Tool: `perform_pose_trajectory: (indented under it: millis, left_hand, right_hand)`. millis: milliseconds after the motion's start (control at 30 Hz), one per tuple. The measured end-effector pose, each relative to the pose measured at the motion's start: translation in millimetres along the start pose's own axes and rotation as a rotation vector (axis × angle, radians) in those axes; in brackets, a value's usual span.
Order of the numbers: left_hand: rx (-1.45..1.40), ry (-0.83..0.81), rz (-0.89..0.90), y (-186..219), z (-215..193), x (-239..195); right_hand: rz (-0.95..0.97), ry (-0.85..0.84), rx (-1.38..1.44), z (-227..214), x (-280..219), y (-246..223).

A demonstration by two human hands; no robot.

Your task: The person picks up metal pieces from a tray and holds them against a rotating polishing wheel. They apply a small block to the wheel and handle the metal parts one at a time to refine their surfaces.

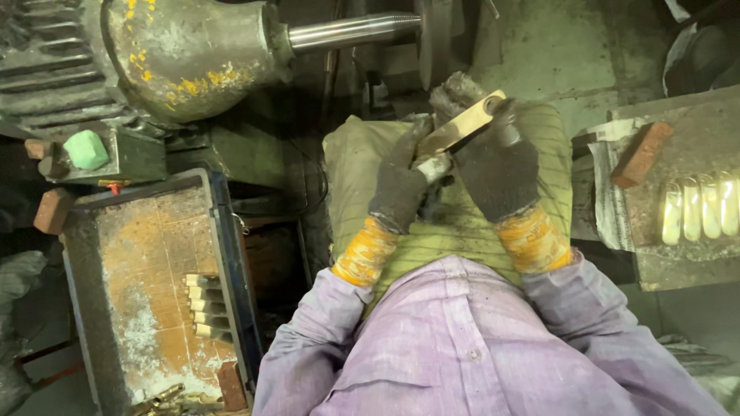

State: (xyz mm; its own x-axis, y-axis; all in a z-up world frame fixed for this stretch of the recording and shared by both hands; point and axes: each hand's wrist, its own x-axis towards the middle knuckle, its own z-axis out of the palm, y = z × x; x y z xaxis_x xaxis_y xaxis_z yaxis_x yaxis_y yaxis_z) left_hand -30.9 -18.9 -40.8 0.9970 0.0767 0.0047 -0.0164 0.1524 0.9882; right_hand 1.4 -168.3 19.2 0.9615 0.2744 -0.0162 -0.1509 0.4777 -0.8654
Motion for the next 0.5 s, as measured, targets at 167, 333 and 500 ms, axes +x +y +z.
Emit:
perform_pose_trajectory:
  millis: [167, 333, 500]
  left_hand:
    - [-0.037, 0.052, -0.204, 4, -24, 6]
    - [0.232, -0.094, 0.089, 10, -39, 18]
    - [0.260, -0.002, -0.307, -1, -45, 46]
  right_hand:
    - [0.083, 0.080, 0.054, -18, -1, 4]
    - [0.209, 0.047, 0.304, -38, 15, 24]
    - [-0.026, -0.139, -0.828, -69, 40, 48]
